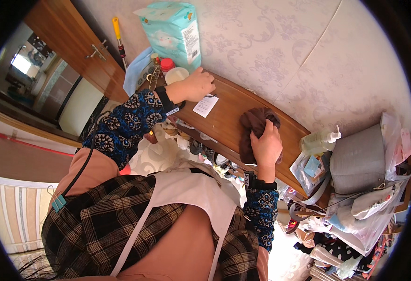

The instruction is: The person organizes items on a wooden shelf, moving a face mask, a bottle, and a hair tie, then wipes the shelf surface with a cloth. They place a plastic bag on the shelf and continue to rearrange small items.

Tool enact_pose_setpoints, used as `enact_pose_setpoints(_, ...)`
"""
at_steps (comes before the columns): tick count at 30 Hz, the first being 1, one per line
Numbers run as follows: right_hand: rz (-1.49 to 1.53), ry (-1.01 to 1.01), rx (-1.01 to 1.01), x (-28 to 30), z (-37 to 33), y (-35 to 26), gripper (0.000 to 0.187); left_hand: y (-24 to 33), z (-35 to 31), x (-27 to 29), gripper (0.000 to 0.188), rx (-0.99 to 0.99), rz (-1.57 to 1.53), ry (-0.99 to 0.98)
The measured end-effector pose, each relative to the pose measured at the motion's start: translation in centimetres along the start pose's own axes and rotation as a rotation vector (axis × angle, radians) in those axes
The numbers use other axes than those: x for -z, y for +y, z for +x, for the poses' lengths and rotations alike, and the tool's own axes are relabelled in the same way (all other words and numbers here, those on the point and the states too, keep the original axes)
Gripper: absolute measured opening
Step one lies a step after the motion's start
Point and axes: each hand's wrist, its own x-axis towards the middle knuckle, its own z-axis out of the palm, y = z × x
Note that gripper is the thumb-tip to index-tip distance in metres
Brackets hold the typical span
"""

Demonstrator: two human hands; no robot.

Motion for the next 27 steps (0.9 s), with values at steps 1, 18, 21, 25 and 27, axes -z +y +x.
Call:
enact_pose_setpoints(1, -0.005, -0.004, 0.005, 0.0, 0.1, 0.0, 0.053, 0.5, -0.3, 0.4, 0.019, -0.002, -0.052, -0.021)
enact_pose_setpoints(18, 0.008, -0.046, -0.001, 0.2, 0.9, -0.9, 0.053, 5.3, -4.2, -3.2, 0.030, 0.203, -0.476, 0.419)
enact_pose_setpoints(21, -0.001, -0.075, -0.014, -0.1, 1.3, -1.4, 0.054, 5.6, -2.4, -3.1, 0.029, 0.269, -0.458, 0.342)
enact_pose_setpoints(25, -0.016, -0.073, -0.054, -0.2, 1.2, -1.6, 0.054, 6.0, -1.0, -2.7, 0.030, 0.334, -0.391, 0.381)
enact_pose_setpoints(27, -0.009, -0.058, -0.050, -0.2, 1.0, -1.5, 0.054, 5.9, -0.8, -2.7, 0.031, 0.338, -0.384, 0.437)
